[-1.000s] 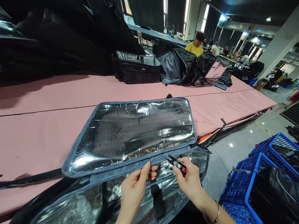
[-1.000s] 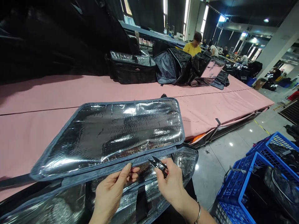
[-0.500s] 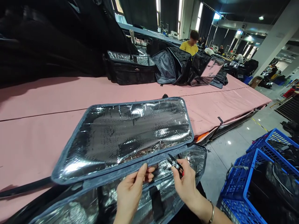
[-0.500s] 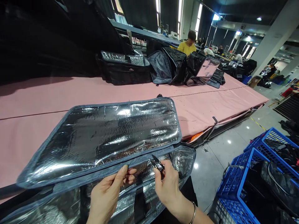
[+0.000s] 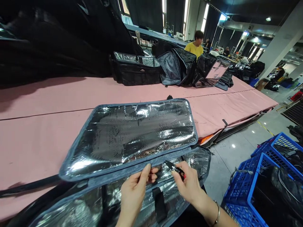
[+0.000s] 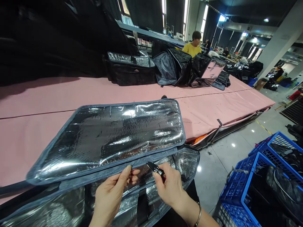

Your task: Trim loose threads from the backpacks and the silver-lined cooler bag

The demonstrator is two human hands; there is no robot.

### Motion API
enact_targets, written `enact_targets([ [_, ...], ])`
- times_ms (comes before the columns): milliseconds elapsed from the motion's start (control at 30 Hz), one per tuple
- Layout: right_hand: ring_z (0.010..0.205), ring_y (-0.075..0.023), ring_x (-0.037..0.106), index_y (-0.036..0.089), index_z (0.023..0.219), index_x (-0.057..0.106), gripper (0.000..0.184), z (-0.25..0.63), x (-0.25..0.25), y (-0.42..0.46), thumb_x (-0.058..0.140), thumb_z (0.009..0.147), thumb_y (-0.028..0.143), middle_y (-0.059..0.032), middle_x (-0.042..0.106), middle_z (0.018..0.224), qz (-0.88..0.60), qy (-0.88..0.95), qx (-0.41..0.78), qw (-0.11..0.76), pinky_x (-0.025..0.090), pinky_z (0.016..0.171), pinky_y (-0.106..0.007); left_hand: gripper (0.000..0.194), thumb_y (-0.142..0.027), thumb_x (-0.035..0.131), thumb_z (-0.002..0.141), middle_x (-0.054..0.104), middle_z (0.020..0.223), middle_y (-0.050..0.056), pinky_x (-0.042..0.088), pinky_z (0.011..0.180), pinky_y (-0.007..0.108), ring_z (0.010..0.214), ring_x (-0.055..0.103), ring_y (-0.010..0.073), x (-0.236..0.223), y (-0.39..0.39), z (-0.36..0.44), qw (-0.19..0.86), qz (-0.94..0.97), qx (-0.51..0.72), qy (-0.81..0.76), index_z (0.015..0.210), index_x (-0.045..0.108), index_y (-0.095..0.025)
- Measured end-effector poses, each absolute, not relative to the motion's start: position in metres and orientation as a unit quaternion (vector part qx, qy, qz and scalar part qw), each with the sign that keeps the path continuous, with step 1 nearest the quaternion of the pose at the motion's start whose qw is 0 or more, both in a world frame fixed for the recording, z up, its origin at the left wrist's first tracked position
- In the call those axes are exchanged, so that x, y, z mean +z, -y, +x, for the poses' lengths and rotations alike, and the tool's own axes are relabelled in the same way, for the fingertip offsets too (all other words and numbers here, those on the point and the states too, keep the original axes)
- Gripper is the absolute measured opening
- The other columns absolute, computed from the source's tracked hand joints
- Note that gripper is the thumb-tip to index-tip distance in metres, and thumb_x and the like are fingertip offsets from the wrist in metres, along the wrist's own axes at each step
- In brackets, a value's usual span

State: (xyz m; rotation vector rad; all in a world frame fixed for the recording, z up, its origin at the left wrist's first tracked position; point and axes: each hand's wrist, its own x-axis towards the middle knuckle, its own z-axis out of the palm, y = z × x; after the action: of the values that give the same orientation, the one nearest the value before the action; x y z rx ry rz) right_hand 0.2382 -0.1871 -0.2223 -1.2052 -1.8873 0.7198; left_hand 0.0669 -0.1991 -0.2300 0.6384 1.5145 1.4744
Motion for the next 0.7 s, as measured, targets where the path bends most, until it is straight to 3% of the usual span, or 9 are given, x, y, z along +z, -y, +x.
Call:
enact_targets([
  [200, 0.048, -0.0111, 0.047, 0.018, 0.093, 0.056, 0.017, 0.240, -0.221, 0.185, 0.050, 0.087, 0.033, 0.0053, 0.049, 0.058, -0.481, 0.734, 0.293, 0.380, 0.036, 0.050, -0.021, 0.049, -0.062, 0.075, 0.056, 0.069, 0.061, 0.007, 0.052, 0.053, 0.027, 0.050, 0.056, 0.0149, -0.224, 0.200, 0.070, 0.440, 0.268, 0.599, -0.613, 0.060, 0.071, -0.014],
  [700, 0.063, -0.0152, 0.058, 0.018, 0.095, 0.058, 0.022, 0.225, -0.221, 0.183, 0.043, 0.093, 0.034, -0.0026, 0.063, 0.074, -0.442, 0.769, 0.254, 0.385, 0.043, 0.058, -0.024, 0.047, -0.061, 0.075, 0.057, 0.066, 0.057, 0.006, 0.051, 0.051, 0.027, 0.050, 0.055, 0.0148, -0.223, 0.200, 0.070, 0.435, 0.265, 0.607, -0.610, 0.059, 0.070, -0.014],
])
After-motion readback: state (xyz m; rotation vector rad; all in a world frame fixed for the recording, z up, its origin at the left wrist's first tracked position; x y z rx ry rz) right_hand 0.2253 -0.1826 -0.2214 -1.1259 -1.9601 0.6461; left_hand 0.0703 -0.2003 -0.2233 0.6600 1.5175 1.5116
